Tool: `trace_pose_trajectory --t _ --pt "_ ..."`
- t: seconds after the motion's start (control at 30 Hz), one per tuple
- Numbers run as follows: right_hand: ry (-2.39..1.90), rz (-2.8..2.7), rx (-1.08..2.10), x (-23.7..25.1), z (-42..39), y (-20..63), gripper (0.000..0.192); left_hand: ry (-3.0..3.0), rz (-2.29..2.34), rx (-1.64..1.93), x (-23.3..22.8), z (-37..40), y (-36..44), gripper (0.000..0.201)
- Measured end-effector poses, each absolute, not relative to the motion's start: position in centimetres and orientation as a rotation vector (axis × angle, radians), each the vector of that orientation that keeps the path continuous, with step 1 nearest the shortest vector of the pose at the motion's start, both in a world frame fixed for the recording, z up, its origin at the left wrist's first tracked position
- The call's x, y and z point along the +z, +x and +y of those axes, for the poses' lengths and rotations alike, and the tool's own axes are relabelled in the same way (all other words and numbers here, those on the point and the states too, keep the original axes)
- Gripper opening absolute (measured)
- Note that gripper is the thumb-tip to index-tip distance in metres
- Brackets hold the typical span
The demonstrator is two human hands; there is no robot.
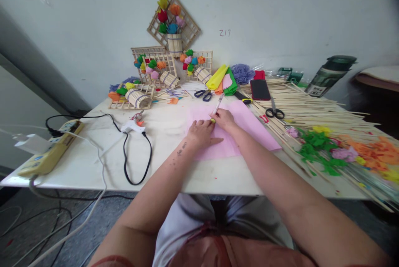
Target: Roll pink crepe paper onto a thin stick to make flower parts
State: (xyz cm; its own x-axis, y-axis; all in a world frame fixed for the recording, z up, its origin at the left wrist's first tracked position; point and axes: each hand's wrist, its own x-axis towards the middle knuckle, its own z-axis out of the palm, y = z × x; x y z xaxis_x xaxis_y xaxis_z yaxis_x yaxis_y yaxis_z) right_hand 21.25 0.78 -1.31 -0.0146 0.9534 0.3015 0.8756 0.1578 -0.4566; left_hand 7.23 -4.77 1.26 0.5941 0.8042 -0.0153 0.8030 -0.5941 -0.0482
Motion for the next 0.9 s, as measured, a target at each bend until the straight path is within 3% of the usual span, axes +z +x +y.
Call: trace_pose_trajectory --t 0.33,0.67,0.9 --pt "-1.585 -1.796 0.318 -1.77 0.91 21.87 0.029 -2.768 -1.404 0.051 1.2 -4.78 7.18 0.074" --pt "-1.71 -1.866 0.181 -1.09 0.15 22.14 0.034 -2.816 -1.426 0.105 1.49 -4.78 7.17 0.072" --pt "-1.747 -1.801 0.249 -1.24 0.46 22.21 0.034 -2.811 -1.448 0.123 1.53 -4.77 7.24 0.073"
